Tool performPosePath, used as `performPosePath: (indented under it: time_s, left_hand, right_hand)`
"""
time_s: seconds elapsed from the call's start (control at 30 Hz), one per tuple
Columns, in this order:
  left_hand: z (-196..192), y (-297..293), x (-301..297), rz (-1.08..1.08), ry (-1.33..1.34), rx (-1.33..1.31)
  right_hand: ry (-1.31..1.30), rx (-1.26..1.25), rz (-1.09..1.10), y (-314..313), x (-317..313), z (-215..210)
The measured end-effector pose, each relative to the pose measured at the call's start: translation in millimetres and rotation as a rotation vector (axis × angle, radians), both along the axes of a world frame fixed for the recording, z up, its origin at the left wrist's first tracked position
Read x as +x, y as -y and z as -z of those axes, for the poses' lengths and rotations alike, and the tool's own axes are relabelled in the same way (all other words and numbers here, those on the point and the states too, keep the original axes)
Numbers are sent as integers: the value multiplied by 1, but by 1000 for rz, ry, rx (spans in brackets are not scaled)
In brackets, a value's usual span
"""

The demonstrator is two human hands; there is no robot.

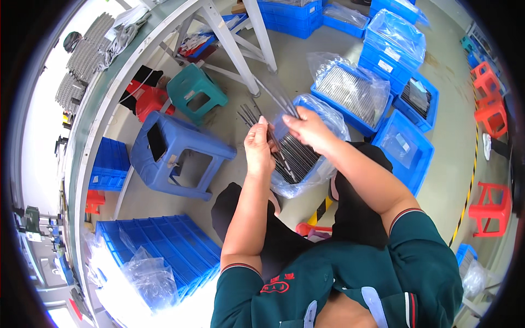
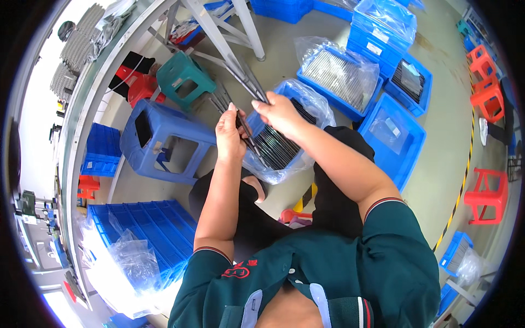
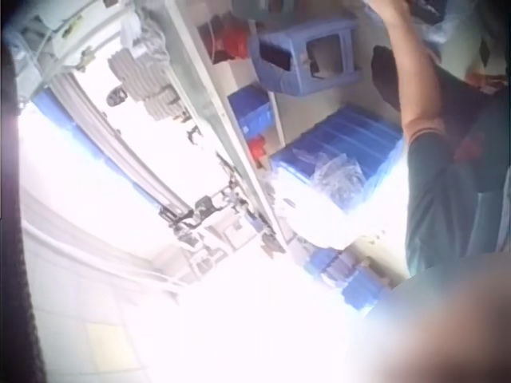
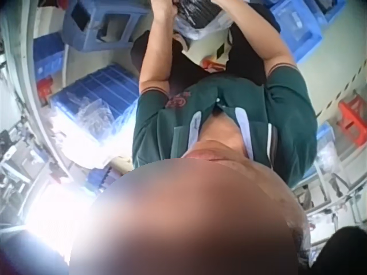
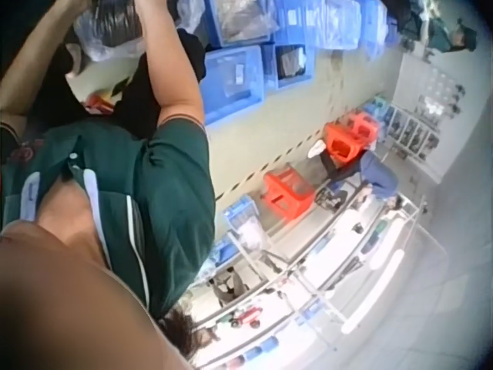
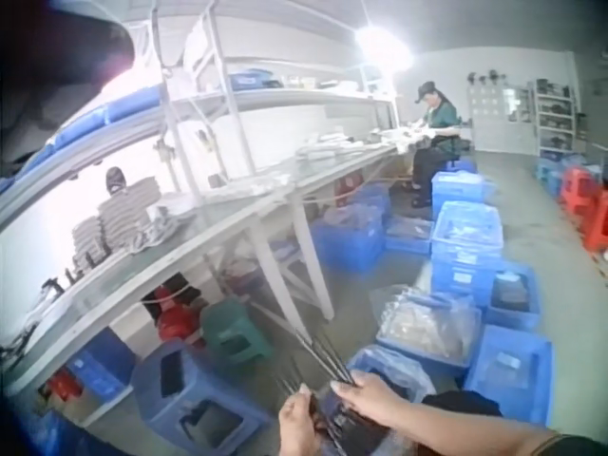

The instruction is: Sorting and inspecting thin black rods by hand in a factory setting.

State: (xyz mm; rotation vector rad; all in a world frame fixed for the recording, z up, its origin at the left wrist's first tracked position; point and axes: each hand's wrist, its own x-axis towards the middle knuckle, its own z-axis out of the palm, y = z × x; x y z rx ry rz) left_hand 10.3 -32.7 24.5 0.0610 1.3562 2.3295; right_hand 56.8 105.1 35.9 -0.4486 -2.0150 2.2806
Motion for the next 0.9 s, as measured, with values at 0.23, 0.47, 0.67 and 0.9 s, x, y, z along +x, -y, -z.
performPosePath:
  time_s: [0.23,0.47,0.67,0.9]
  left_hand:
    - [9,-5,20,372,187,-82]
    - [-1,7,29,711,270,1]
    - [16,16,7,582,295,145]
    - [21,15,3,570,298,159]
  right_hand:
    - [52,-332,-63,-18,-11,-4]
    - [-68,-297,415,-91,-35,3]
    - [7,-342,216,-67,-21,5]
    - [68,200,-87,-5,-18,23]
